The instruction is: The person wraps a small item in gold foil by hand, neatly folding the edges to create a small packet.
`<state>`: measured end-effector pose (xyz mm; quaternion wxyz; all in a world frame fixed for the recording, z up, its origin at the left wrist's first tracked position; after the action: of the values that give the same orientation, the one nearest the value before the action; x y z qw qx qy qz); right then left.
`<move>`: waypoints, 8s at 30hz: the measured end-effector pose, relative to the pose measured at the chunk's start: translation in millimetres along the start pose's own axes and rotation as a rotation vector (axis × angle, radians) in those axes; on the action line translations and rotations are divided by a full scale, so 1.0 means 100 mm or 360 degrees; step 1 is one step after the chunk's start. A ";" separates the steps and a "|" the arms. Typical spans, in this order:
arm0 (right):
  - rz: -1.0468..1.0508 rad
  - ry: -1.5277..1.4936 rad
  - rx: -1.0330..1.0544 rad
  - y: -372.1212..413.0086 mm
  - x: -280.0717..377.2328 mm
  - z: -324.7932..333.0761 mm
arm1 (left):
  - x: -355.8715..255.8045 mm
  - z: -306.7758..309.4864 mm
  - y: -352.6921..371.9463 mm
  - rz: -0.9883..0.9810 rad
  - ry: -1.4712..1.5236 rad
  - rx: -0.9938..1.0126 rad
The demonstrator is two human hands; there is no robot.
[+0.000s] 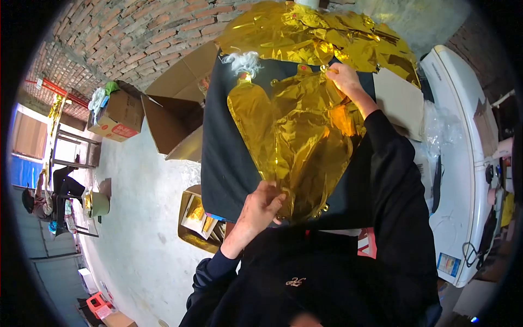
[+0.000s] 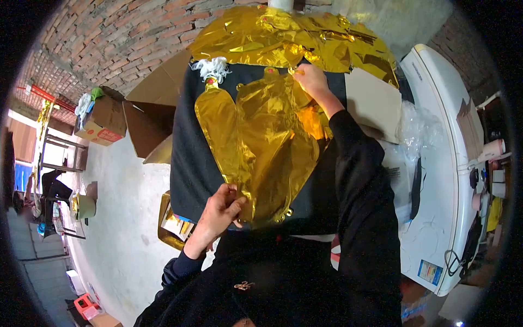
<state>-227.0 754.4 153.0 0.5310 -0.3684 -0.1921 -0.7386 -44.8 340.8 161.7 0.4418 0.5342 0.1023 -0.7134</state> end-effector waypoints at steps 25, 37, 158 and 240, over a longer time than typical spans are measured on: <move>0.0150 0.0401 -0.0212 -0.01 -0.14 -0.14 | -0.72 0.51 -0.63 -0.0947 -0.1066 -0.0767; -0.0181 0.0276 0.0026 0.10 0.12 -0.06 | -0.67 0.06 -1.79 -0.1191 -0.1675 -0.1009; -0.0300 -0.0865 0.0313 0.58 0.36 -0.29 | -0.70 0.00 -2.03 -0.1082 -0.1758 -0.0931; 0.1128 0.0154 -0.0051 1.45 0.78 -0.36 | -0.79 -0.03 -2.60 -0.1298 -0.1685 -0.0792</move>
<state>-117.2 627.8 172.3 0.7569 -0.3851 -0.0155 -0.5279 -232.3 536.6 143.2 0.2388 -0.0816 0.2254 -0.9410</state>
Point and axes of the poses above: each hand's wrist, its own y-axis away from the middle knuckle, its own z-axis out of the back of the hand, x = y × z, the point moved 6 cm from there along -y, towards the middle knuckle, and after that the axes turned 14 degrees about -y, right-handed, at the moved point
